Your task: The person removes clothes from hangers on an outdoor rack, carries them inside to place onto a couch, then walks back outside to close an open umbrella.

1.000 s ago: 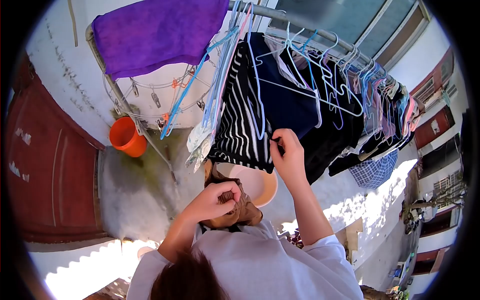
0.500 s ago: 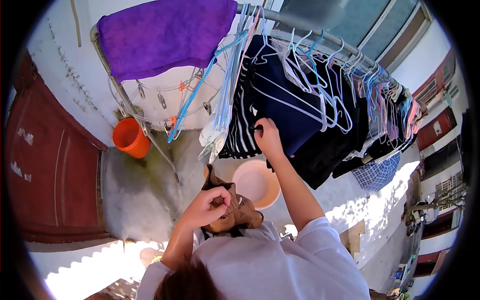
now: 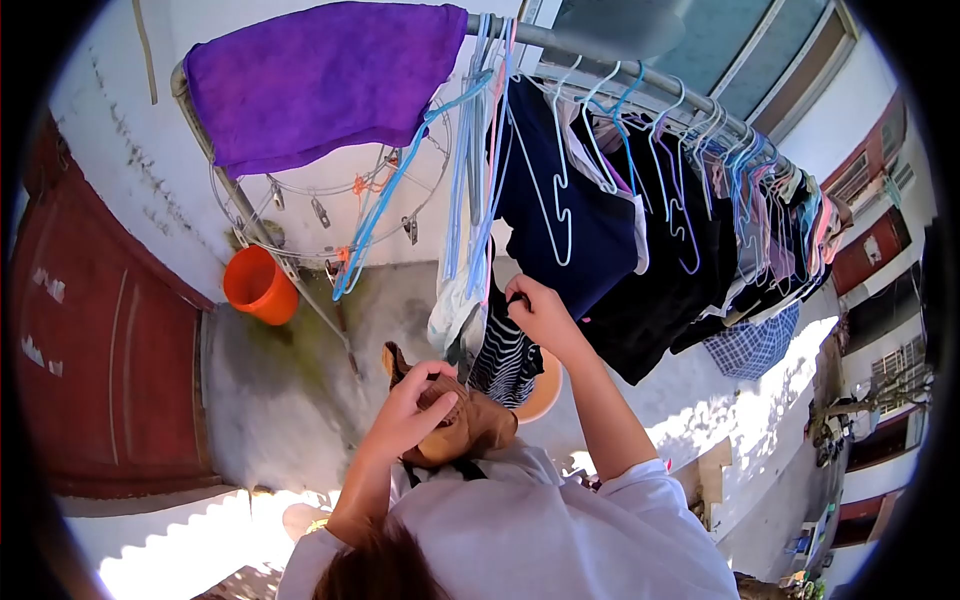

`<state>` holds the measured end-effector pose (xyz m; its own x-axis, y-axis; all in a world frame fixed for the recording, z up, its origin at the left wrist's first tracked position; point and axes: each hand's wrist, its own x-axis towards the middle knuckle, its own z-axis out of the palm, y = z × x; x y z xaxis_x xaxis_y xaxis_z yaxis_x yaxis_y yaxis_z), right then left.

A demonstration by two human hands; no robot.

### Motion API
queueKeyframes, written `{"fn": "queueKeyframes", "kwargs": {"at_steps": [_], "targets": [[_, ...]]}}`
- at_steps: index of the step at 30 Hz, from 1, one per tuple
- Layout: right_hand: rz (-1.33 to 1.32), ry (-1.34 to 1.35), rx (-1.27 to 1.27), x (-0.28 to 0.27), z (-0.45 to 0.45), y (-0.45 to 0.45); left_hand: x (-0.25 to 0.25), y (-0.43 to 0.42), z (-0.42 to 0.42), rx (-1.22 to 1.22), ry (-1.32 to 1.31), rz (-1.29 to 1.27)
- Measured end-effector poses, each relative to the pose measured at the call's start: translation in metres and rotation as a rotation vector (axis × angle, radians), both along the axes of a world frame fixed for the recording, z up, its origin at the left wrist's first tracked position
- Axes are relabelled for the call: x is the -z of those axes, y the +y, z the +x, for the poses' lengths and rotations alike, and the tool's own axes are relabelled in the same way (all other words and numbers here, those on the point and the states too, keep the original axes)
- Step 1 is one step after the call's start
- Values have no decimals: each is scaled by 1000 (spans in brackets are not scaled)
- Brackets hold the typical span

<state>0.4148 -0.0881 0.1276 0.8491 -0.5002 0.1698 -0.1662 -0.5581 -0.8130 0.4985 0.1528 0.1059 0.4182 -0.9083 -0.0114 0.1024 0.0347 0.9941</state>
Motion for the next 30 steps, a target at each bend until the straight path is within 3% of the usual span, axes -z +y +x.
{"fn": "queueKeyframes", "kwargs": {"at_steps": [4, 8, 11, 12, 16, 19, 25, 30], "targets": [[-17, 13, -113, -30, -29, 37, 1, -14, -11, 14, -46, 108], [-111, 82, -170, -52, -55, 67, 4, -36, -24, 105, -66, 45], [-92, 71, -109, -47, -73, 73, 18, -51, -34, 114, -97, -46], [-91, 83, -102, -45, -79, 73, 11, -55, -39, 95, 51, -62], [-90, 72, -34, -42, -98, 75, 15, -66, -42, 206, -218, -55], [-101, 81, 43, -38, -110, 73, 4, -71, -49, 223, -119, 106], [-144, 56, 90, -35, -125, 63, 21, -90, -60, 369, -13, 5], [-166, 156, 71, -45, -138, 45, 6, -107, -72, 461, -236, 150]]}}
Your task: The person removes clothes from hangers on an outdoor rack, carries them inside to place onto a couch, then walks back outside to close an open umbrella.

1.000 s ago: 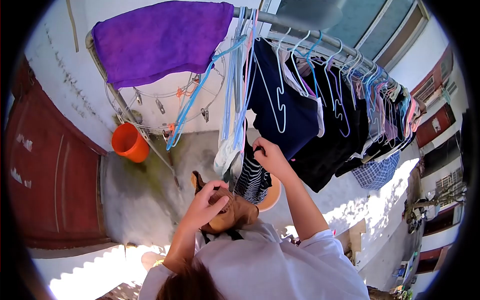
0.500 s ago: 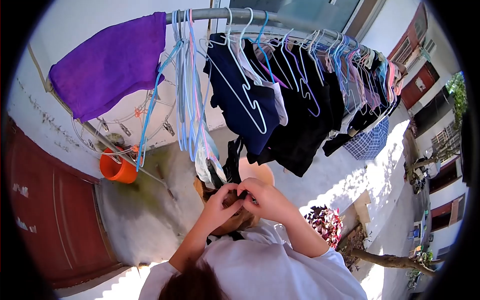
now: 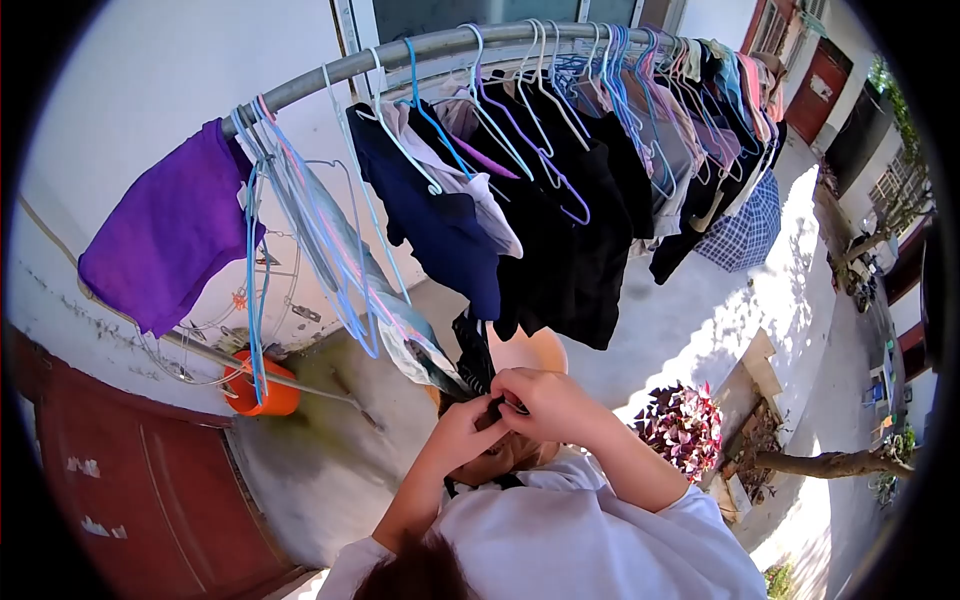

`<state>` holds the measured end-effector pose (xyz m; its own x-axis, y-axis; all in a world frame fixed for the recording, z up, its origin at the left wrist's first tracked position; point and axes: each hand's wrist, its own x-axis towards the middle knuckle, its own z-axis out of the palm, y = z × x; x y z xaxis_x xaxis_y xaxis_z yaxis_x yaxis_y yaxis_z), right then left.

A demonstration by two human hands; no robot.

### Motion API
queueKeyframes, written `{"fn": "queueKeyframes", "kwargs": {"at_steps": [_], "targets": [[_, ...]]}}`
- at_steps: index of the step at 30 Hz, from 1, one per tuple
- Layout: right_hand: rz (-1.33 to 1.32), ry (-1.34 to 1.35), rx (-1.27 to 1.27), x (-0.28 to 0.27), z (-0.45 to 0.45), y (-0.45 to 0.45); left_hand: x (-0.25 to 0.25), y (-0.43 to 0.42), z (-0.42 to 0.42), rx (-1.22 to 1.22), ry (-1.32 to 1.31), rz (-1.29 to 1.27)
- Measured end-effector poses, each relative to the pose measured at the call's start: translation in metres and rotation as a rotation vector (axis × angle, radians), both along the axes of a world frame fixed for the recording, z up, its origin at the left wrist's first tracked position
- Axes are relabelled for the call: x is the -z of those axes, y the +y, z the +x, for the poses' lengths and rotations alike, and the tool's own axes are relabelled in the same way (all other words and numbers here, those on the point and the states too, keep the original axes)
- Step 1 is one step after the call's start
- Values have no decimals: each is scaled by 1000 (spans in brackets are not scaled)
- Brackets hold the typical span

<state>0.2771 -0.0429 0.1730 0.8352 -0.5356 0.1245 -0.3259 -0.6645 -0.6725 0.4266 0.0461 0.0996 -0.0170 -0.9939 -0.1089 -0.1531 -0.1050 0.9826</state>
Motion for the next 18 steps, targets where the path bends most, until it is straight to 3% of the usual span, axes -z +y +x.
{"fn": "queueKeyframes", "kwargs": {"at_steps": [3, 5, 9, 13, 18], "targets": [[-243, -161, 137, -12, -6, -34, -11, -4, -10, 6, -143, 119], [-313, -436, 354, -34, 0, -59, 7, -5, -19, -101, -73, 70], [-552, -315, 643, -37, 5, -108, 11, -5, -26, -260, -41, 49], [-586, -168, 618, -8, 11, -139, 11, -4, -30, -336, -82, 34], [-462, -272, 495, 9, 8, -138, 11, -6, -34, -454, -70, 40]]}}
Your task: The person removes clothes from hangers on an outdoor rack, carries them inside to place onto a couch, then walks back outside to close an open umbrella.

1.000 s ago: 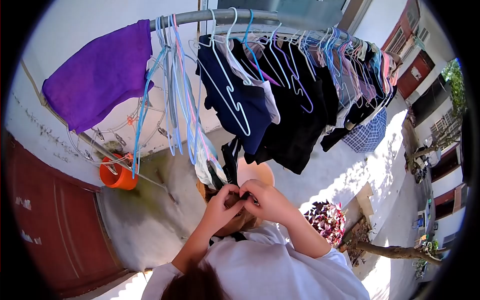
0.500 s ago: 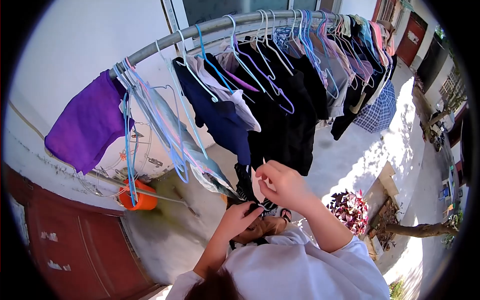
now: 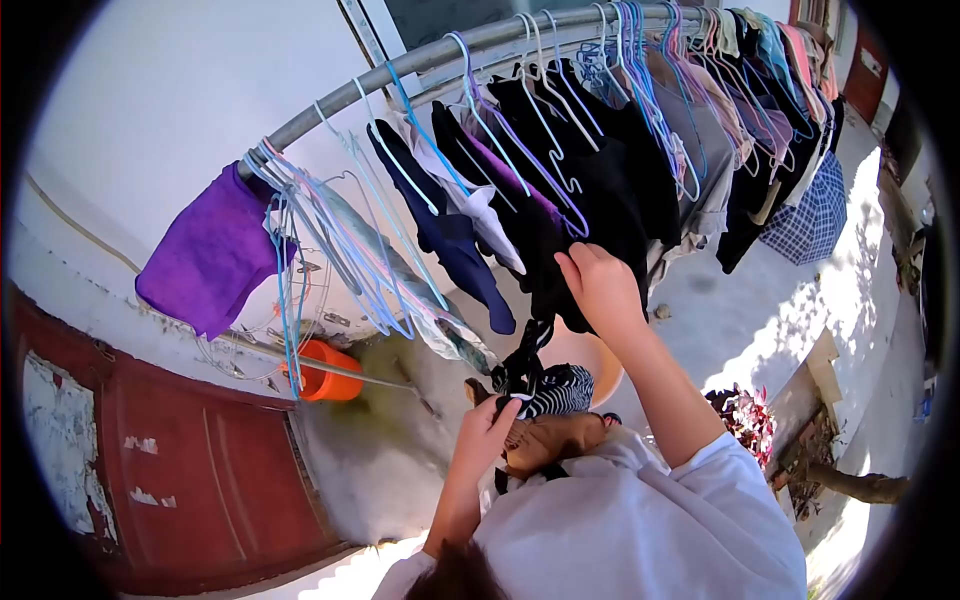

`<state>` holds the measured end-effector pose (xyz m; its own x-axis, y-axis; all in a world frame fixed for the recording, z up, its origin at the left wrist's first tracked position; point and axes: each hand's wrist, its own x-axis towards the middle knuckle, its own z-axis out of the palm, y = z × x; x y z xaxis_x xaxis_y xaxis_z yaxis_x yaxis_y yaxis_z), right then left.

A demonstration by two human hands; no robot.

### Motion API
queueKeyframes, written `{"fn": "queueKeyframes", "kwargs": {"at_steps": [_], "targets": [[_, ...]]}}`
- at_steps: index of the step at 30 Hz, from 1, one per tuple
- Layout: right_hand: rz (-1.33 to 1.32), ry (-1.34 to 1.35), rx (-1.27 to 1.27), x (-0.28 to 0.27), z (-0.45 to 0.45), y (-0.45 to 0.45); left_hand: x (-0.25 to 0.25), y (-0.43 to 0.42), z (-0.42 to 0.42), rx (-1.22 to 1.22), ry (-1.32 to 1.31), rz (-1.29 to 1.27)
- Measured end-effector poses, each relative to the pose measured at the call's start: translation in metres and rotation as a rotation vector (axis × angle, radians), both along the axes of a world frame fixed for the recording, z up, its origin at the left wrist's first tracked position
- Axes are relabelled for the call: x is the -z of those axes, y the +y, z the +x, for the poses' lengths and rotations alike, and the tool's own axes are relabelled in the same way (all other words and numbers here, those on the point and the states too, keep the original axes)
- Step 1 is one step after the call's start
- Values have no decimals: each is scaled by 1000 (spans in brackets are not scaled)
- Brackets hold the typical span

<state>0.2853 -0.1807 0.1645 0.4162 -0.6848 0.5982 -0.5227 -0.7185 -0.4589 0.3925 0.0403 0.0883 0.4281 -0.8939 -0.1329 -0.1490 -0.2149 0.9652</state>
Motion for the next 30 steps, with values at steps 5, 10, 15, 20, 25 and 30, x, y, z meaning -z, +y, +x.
{"fn": "queueKeyframes", "kwargs": {"at_steps": [5, 10, 15, 20, 25, 30], "targets": [[-13, 23, -143, 34, -17, 8, 0, -4, 4, -104, -25, -8], [169, -2, -177, 60, -40, 16, -1, -10, 6, -129, 65, -47], [210, 5, -242, 83, -60, 28, -5, -14, 4, -173, 190, -40], [364, -175, -298, 70, -67, 34, 1, -23, 3, -211, 71, -68], [757, -411, -516, 33, -67, 29, -8, -30, 0, -134, 157, -29], [949, -380, -853, 29, -78, 28, -8, -38, -9, -151, 226, -155]]}}
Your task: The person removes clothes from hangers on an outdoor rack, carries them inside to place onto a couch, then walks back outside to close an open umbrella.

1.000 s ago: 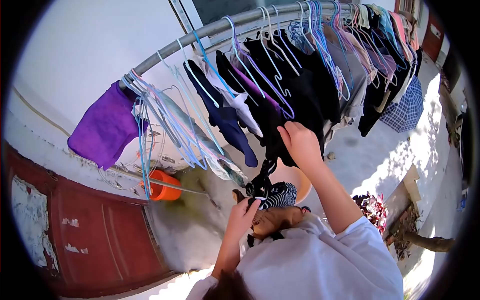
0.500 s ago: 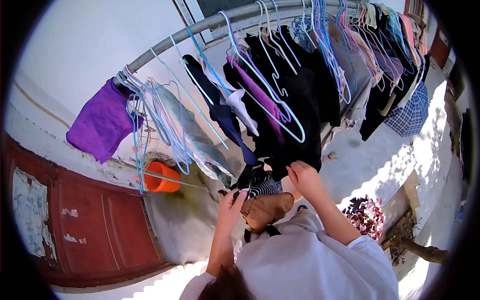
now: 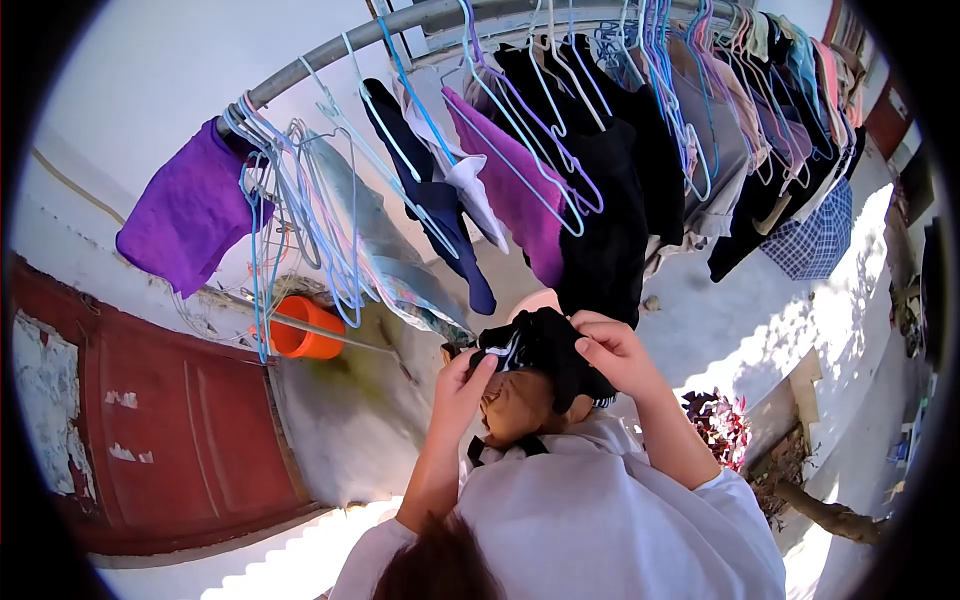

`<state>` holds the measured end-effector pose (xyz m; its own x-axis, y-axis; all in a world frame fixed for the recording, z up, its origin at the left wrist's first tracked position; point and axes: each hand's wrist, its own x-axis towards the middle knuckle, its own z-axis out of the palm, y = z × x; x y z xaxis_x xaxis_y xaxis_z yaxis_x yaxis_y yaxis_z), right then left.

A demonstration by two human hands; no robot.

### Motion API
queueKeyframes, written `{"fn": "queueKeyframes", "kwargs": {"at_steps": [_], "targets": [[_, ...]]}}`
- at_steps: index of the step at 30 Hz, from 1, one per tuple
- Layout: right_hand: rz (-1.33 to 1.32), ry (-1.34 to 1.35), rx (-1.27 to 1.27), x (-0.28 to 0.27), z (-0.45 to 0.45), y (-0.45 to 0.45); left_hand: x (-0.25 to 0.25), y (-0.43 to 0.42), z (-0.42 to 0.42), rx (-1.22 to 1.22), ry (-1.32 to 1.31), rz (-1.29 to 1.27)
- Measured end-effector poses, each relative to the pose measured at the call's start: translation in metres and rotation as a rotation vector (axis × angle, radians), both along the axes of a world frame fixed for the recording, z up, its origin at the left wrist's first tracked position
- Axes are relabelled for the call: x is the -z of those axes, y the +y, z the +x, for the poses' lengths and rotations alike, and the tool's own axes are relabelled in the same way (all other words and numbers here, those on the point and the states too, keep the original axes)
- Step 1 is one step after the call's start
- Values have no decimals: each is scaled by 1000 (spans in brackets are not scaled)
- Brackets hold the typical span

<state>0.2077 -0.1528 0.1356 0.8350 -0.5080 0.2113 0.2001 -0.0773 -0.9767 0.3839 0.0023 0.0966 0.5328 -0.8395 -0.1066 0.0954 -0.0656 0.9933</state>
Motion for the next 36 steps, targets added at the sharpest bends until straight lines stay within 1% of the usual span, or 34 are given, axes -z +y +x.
{"fn": "queueKeyframes", "kwargs": {"at_steps": [3, 5, 6, 7, 10, 13, 16, 19, 20, 21, 23, 24, 28, 29, 32, 35, 36], "targets": [[-66, -53, -72, 3, -4, 5, -5, -1, -4, 26, 27, 48], [-7, -13, -76, -7, -6, 11, -2, -3, -5, 69, 49, 92], [14, 7, -77, -11, -7, 15, -6, -4, -8, 100, 100, 115], [35, 26, -77, -12, -7, 17, -5, -6, -11, 123, 101, 87], [-18, -12, -140, -7, -5, 21, -6, -11, -15, 215, 114, 32], [-45, -5, -142, -8, -6, 22, -8, -12, -19, 250, 250, 0], [-50, -7, -128, -6, -9, 23, -11, -13, -18, 286, 170, 9], [-93, -13, -104, -17, -4, 32, 7, -13, -24, 266, 78, 9], [-140, 27, -98, -17, -1, 35, 12, -13, -27, 240, 37, -53], [-201, 63, -96, -18, 3, 38, 11, -13, -29, 232, 33, -36], [-369, 44, -58, -13, 10, 43, 8, -12, -32, 219, 22, -4], [-375, 47, -52, -13, 13, 45, 9, -12, -34, 183, 62, -14], [-379, 87, -29, -16, 13, 49, 28, -13, -34, 47, -20, -52], [-377, 104, -24, -17, 12, 49, 28, -12, -33, 40, 20, -38], [-334, 174, 105, -14, 7, 46, 11, -7, -24, 33, 160, -5], [-37, 113, 74, -8, 1, 35, 15, -5, -19, 42, 192, -61], [199, 85, 4, -6, 1, 33, 14, -4, -20, 34, 196, -58]]}}
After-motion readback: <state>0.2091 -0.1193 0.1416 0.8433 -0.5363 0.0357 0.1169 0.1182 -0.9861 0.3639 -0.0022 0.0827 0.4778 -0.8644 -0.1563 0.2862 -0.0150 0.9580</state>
